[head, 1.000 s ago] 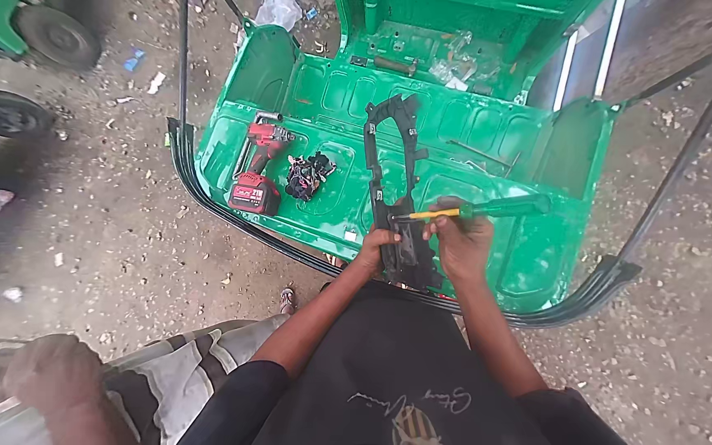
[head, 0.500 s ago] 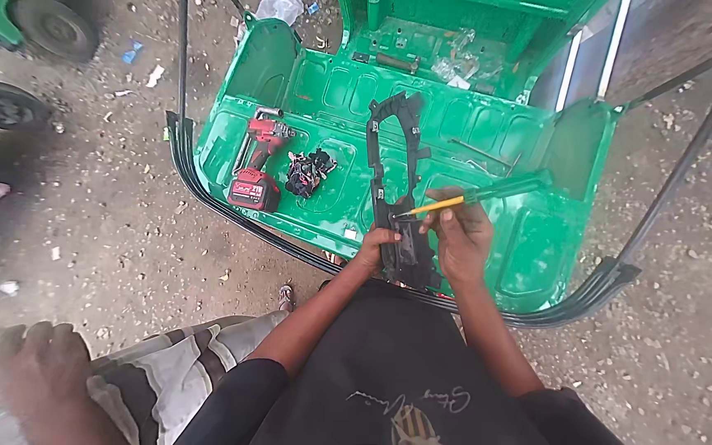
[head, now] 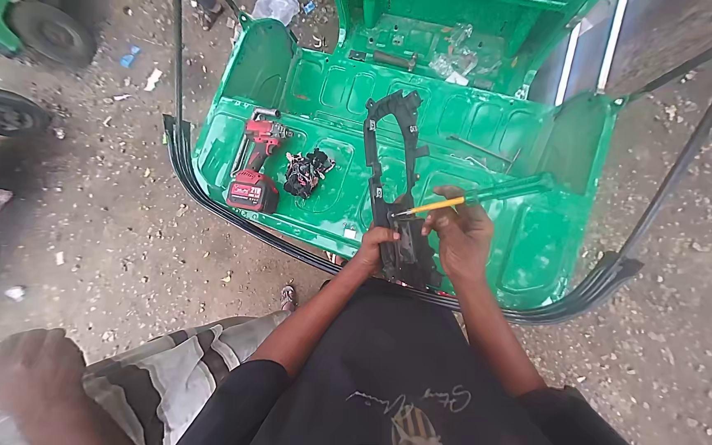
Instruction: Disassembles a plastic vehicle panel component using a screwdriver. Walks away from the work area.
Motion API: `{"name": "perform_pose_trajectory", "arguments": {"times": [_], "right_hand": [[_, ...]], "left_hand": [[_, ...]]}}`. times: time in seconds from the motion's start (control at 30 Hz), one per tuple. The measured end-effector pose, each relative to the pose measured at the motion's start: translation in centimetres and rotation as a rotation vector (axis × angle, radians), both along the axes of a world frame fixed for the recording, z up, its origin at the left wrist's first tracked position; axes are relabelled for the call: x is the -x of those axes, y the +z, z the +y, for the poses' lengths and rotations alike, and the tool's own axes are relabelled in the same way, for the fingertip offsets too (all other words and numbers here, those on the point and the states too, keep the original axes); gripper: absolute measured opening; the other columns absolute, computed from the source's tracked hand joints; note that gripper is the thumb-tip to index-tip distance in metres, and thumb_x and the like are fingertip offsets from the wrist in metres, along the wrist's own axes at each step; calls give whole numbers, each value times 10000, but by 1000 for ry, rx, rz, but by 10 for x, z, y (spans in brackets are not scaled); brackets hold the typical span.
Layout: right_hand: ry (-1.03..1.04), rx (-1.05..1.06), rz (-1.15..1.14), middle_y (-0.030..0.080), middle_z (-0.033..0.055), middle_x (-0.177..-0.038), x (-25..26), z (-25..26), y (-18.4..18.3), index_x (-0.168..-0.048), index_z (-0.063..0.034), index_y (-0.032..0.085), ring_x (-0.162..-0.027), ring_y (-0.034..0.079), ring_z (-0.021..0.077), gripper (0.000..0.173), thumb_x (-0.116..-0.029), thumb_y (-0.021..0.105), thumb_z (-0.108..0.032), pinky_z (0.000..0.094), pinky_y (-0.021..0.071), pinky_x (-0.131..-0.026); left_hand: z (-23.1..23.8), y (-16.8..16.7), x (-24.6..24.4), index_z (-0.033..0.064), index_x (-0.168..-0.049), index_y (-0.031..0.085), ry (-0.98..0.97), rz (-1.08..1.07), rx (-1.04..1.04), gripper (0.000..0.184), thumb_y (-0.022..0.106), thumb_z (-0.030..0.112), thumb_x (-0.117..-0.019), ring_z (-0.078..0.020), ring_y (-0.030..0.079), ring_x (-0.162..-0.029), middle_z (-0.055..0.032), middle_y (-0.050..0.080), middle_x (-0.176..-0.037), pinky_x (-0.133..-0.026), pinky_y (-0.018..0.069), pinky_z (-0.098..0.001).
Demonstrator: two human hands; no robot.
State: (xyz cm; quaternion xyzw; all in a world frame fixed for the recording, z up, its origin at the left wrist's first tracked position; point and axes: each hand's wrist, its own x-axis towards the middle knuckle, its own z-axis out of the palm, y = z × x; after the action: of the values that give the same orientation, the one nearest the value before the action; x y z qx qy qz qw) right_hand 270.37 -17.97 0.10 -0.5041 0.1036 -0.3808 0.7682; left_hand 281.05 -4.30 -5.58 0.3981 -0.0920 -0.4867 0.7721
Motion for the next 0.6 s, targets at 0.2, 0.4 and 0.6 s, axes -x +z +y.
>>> {"name": "perform_pose_trajectory", "arguments": {"times": [0.2,0.4,0.6], "right_hand": [[-50,10,3,728,118,-1091,5,1,-1,-1310,-90,644,-671,659,143,373,-948,718,-45,291,583,-577],[19,-8,-15,649,126,-1252,6,2,-1,-1254,-67,687,-755,667,159,300,-959,723,-106,311,609,-639],[-8,-7,7,733,155,-1123,5,-2,-3,-1312,-50,666,-688,682,168,338,-975,686,-57,305,595,-579]], "left_hand": [[-2,-3,3,158,-985,692,-13,21,-5,261,762,174,-734,-107,731,-735,-19,753,-829,-695,623,-324],[-3,-1,4,156,-985,684,-11,30,-42,260,735,162,-730,-106,729,-733,-21,749,-820,-688,621,-323],[-4,-3,1,139,-978,692,-9,49,-6,249,742,141,-734,-115,732,-732,-33,751,-820,-693,623,-324]]}}
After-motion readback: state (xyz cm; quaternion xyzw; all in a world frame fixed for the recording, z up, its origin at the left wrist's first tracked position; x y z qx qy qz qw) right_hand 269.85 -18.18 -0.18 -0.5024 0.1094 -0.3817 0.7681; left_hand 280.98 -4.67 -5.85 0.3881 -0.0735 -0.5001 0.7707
